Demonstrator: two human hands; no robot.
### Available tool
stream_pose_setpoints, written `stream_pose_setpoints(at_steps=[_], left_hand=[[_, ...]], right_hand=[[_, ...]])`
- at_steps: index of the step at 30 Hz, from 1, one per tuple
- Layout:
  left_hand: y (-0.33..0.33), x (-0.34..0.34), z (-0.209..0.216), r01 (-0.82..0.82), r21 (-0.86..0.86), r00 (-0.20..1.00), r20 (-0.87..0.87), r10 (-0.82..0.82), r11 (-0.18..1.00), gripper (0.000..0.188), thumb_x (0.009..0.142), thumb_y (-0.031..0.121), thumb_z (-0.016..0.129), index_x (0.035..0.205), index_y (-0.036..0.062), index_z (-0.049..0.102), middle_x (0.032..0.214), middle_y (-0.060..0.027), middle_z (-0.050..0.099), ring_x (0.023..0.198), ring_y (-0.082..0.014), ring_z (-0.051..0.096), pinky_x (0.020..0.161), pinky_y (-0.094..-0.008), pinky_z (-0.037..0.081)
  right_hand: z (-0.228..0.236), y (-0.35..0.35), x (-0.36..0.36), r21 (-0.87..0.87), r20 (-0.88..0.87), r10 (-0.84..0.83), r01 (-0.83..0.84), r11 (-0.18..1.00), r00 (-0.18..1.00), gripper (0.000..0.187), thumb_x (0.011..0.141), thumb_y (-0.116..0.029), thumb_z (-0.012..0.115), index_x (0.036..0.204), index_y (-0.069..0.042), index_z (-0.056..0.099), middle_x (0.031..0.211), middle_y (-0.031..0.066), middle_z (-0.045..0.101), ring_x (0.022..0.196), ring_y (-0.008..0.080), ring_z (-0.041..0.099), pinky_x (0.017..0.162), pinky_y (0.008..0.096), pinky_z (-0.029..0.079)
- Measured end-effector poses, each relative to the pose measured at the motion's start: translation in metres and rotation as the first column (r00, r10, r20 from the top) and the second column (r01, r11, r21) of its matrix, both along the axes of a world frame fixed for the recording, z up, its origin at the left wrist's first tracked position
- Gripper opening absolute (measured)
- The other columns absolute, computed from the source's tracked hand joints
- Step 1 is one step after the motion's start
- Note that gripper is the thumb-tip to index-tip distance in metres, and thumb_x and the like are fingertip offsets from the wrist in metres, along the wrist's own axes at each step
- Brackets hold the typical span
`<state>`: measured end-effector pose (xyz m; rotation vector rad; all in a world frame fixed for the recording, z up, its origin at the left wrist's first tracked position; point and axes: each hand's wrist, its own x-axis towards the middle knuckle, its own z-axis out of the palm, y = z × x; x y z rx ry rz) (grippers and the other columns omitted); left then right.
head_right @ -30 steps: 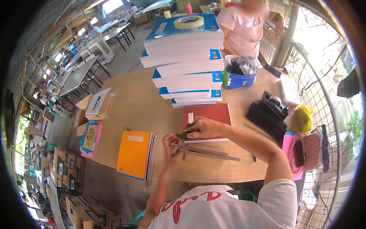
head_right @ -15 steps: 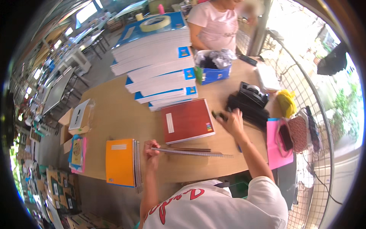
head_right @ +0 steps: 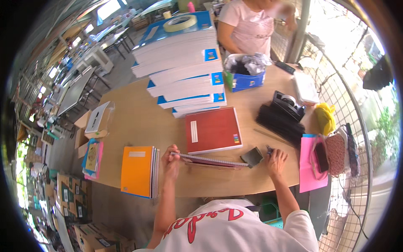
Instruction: The person places a plastic spine onto the edge of several notebooks, using a sponge to apply liquid along the spine, and then stacks the notebooks on the table.
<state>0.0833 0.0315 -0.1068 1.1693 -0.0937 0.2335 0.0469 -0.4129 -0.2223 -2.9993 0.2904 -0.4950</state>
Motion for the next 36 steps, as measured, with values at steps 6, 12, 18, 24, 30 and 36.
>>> stream_pose_setpoints(at_steps=[6, 12, 18, 24, 30, 36], left_hand=[[0.009, -0.008, -0.010, 0.001, -0.038, 1.000, 0.000, -0.001, 0.999, 0.022, 0.084, 0.001, 0.076, 0.103, 0.0066, 0.066, 0.109, -0.0001, 0.060, 0.090, -0.0063, 0.053, 0.074, -0.0224, 0.043], [0.005, -0.007, -0.004, 0.083, -0.037, 0.996, 0.020, -0.083, 0.996, 0.032, 0.086, -0.006, 0.069, 0.116, 0.0059, 0.062, 0.110, -0.0037, 0.066, 0.089, -0.0092, 0.062, 0.074, -0.0222, 0.050], [0.002, -0.012, 0.010, 0.048, -0.072, 0.998, -0.033, -0.051, 0.996, 0.043, 0.087, -0.004, 0.070, 0.126, 0.0069, 0.056, 0.108, -0.0021, 0.067, 0.091, -0.0082, 0.062, 0.073, -0.0221, 0.050], [0.006, -0.011, 0.009, 0.093, -0.055, 0.995, -0.023, -0.095, 0.994, 0.047, 0.086, -0.003, 0.072, 0.129, 0.0079, 0.055, 0.107, 0.0002, 0.067, 0.082, -0.0044, 0.058, 0.065, -0.0221, 0.045], [0.003, -0.012, 0.006, -0.016, -0.052, 0.993, -0.118, 0.010, 0.999, 0.061, 0.082, -0.006, 0.076, 0.136, 0.0060, 0.050, 0.090, 0.0024, 0.068, 0.074, -0.0022, 0.054, 0.067, -0.0178, 0.043], [0.001, -0.010, 0.008, -0.096, 0.148, 0.990, -0.084, 0.110, 0.984, 0.067, 0.081, -0.008, 0.075, 0.139, 0.0076, 0.047, 0.091, -0.0061, 0.070, 0.085, -0.0089, 0.065, 0.081, -0.0233, 0.054]], right_hand=[[0.176, 0.071, 0.062, 0.395, 0.452, 0.337, -0.524, 0.755, 0.826, 0.033, 0.089, -0.002, 0.056, 0.121, 0.001, 0.060, 0.113, 0.0201, 0.059, 0.104, 0.0385, 0.058, 0.092, 0.0385, 0.048], [0.276, 0.214, 0.090, 0.127, 0.248, 0.917, -0.949, 0.288, 0.312, 0.024, 0.081, -0.020, 0.072, 0.103, -0.010, 0.069, 0.099, 0.0068, 0.065, 0.103, 0.0260, 0.061, 0.098, 0.0466, 0.047], [0.297, 0.279, 0.106, -0.447, -0.110, 0.994, -0.891, -0.073, -0.027, 0.023, 0.079, -0.021, 0.069, 0.100, -0.014, 0.071, 0.104, -0.0016, 0.064, 0.112, 0.0166, 0.058, 0.118, 0.0580, 0.025], [0.293, 0.297, 0.111, -0.518, -0.201, 0.969, -0.825, -0.226, -0.140, 0.003, 0.075, -0.022, 0.071, 0.076, -0.023, 0.073, 0.100, -0.0073, 0.066, 0.108, 0.0135, 0.059, 0.120, 0.0522, 0.024], [0.292, 0.291, 0.095, -0.499, -0.211, 0.969, -0.838, -0.221, -0.131, 0.004, 0.075, -0.023, 0.072, 0.075, -0.019, 0.073, 0.097, -0.0026, 0.066, 0.107, 0.0197, 0.060, 0.104, 0.0484, 0.043], [0.255, 0.259, 0.097, 0.128, -0.290, 0.888, -0.905, 0.406, 0.357, 0.028, 0.081, -0.032, 0.074, 0.092, -0.006, 0.071, 0.098, 0.0122, 0.063, 0.101, 0.0291, 0.060, 0.084, 0.0447, 0.051]])
